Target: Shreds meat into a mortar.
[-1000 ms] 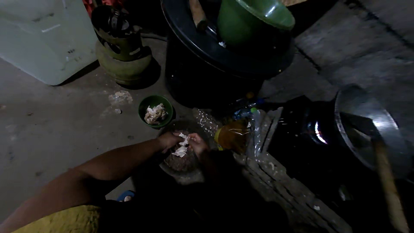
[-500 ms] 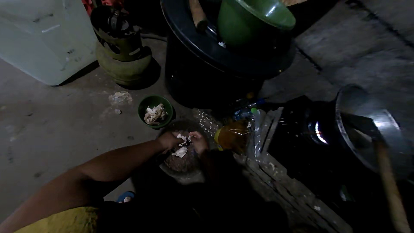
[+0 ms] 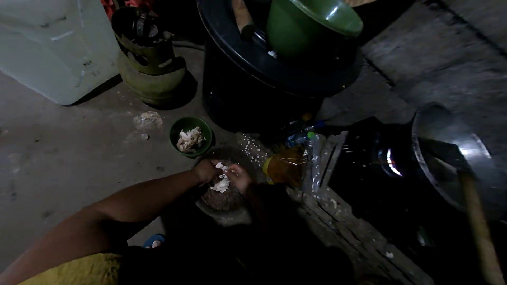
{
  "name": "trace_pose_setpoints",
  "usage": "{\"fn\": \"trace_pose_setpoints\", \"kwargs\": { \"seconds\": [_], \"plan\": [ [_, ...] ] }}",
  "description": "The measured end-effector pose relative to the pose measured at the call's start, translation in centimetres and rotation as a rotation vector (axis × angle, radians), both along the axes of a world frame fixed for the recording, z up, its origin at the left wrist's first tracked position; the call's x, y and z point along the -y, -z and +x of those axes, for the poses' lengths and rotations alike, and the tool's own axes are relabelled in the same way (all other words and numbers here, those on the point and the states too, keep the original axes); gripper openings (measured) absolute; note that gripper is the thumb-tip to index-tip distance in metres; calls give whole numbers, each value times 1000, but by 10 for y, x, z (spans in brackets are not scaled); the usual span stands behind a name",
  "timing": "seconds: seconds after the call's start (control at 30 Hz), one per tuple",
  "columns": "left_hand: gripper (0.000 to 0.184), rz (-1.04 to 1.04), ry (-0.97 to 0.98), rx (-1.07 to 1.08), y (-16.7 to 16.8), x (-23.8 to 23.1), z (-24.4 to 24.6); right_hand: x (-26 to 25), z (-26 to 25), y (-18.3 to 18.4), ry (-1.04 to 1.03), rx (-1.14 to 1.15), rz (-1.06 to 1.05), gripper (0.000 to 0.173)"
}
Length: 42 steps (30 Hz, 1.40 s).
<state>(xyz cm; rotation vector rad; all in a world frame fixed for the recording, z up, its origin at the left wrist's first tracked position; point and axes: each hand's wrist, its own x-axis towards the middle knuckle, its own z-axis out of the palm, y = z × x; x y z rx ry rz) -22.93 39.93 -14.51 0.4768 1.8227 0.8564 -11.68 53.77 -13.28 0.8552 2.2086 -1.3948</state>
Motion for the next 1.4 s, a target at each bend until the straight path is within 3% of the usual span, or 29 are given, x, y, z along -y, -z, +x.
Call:
{"fn": "trace_pose_setpoints", "kwargs": {
  "seconds": [0.13, 0.23, 0.33, 0.43, 0.57, 0.7, 0.87, 0.93, 1.07, 1.23, 1.4],
  "plan": [
    [27, 9, -14, 34, -10, 2, 2, -5, 4, 1, 42, -44, -102, 30],
    [29, 10, -69, 50, 1, 2, -1, -9, 12, -1, 90, -142, -242, 28],
    [30, -12, -102, 88, 12, 3, -7, -8, 12, -12, 68, -91, -161, 28],
    [28, -28, -107, 93, 1, 0, -3, -6, 6, -10, 40, 40, -71, 36],
    [32, 20, -46, 86, -5, -4, 0, 1, -1, -2, 54, 8, -98, 39],
    [34, 20, -22, 79, -4, -3, 0, -5, 0, 3, 36, -7, -142, 28],
    [36, 7, -67, 51, 11, 3, -10, -7, 13, -5, 153, -98, -311, 22],
    [33, 25, -100, 116, 10, 3, -12, -9, 15, -2, 153, -111, -287, 21],
    [26, 55, -218, 335, 11, -1, -7, -7, 8, 4, 127, 26, -178, 40],
    [20, 49, -162, 275, 3, -2, 0, 1, 3, 7, 154, -8, -154, 41],
    [26, 1, -185, 202, 1, 1, -3, 1, 1, 3, 139, 47, -85, 35]
  ]
}}
